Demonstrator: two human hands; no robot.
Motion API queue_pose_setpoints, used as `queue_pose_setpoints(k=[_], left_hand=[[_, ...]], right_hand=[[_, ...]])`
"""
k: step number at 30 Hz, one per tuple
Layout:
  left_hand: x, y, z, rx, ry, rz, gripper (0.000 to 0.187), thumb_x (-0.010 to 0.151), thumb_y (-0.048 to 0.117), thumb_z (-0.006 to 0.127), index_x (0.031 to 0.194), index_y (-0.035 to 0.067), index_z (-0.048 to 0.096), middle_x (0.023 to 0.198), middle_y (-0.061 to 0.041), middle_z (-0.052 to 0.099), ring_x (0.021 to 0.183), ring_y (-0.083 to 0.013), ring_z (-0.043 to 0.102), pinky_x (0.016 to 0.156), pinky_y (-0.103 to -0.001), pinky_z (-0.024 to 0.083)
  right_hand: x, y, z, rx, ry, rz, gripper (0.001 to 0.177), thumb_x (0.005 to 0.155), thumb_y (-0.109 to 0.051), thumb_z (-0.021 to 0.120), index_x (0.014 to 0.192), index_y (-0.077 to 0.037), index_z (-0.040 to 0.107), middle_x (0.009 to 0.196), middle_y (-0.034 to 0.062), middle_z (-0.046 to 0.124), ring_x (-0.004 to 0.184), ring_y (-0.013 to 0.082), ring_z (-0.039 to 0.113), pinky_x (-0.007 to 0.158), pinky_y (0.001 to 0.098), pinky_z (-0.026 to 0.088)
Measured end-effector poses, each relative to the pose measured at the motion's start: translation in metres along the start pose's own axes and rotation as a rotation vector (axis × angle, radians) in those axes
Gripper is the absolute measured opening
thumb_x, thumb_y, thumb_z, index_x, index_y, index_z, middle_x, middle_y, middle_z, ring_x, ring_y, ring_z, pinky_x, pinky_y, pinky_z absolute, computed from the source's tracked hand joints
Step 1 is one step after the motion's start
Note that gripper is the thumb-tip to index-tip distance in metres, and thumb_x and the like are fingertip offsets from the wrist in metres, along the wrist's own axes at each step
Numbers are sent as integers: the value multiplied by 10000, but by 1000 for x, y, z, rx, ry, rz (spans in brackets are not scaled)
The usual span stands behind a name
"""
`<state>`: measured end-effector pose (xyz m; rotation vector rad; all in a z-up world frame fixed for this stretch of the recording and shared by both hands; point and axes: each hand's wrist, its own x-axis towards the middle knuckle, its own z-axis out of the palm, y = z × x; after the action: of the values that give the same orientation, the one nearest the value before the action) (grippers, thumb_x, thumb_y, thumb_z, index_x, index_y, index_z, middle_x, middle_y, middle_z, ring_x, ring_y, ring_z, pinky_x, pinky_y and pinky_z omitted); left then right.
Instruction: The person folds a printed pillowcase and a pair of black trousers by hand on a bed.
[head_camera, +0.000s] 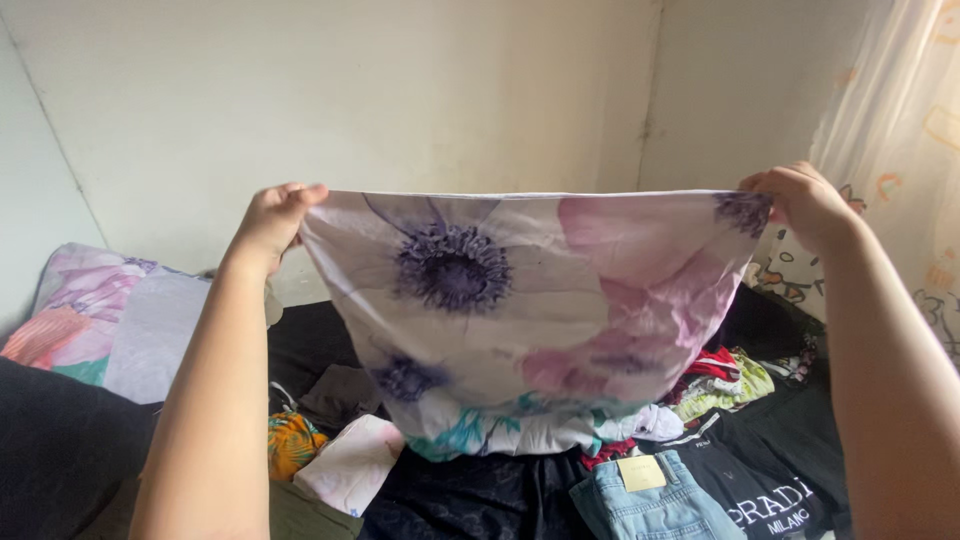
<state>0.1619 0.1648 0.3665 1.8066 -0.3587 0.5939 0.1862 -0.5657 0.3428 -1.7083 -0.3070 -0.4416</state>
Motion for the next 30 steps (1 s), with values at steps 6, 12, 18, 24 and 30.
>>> queue_pose_setpoints(k=[6, 12, 18, 24, 30], left_hand=[[3, -47, 17, 424, -258, -206, 273, 812, 295, 727, 908, 40, 750, 784, -101, 742, 657, -173, 636, 608, -333, 499], [16, -80, 74, 726, -133, -309, 412, 921, 351, 646, 1243, 114, 745, 1082, -143, 788, 958, -310, 785, 877, -403, 574], [52, -13, 61, 504, 254, 375, 779, 964, 251, 768, 1541, -30, 326, 1396, -314, 574, 1253, -403, 597, 991, -441, 508], [-31, 71, 47, 555, 474, 886, 666, 1039, 93, 822, 1541, -28, 402, 1444, -260, 614, 1316, -394, 649, 1082, -445, 545], [-168, 65, 33, 771, 498, 926, 194, 979, -57, 790, 1019, 12, 614, 1335, -168, 721, 1249, -313, 712, 1069, -373, 567]], right_hand=[[-22, 3, 47, -895, -38, 138, 485, 824, -462, 776, 1188, -142, 745, 1081, 104, 790, 989, 253, 747, 896, 411, 585], [-15, 28, 112, -1197, 298, 210, 381, 1002, -413, 608, 1260, -163, 733, 1175, 181, 720, 1132, 404, 670, 901, 495, 558], [9, -35, 96, -951, 409, -424, 899, 927, -226, 744, 1572, 62, 186, 1365, 368, 537, 1141, 514, 598, 910, 524, 530], [-42, -61, 56, -737, 508, -951, 802, 1075, 61, 728, 1629, -8, 152, 1649, 281, 423, 1343, 342, 647, 1061, 367, 594], [-145, 15, 18, -404, 400, -692, 547, 1157, 57, 536, 1648, -104, 359, 1472, 107, 585, 1268, 256, 688, 913, 336, 609]])
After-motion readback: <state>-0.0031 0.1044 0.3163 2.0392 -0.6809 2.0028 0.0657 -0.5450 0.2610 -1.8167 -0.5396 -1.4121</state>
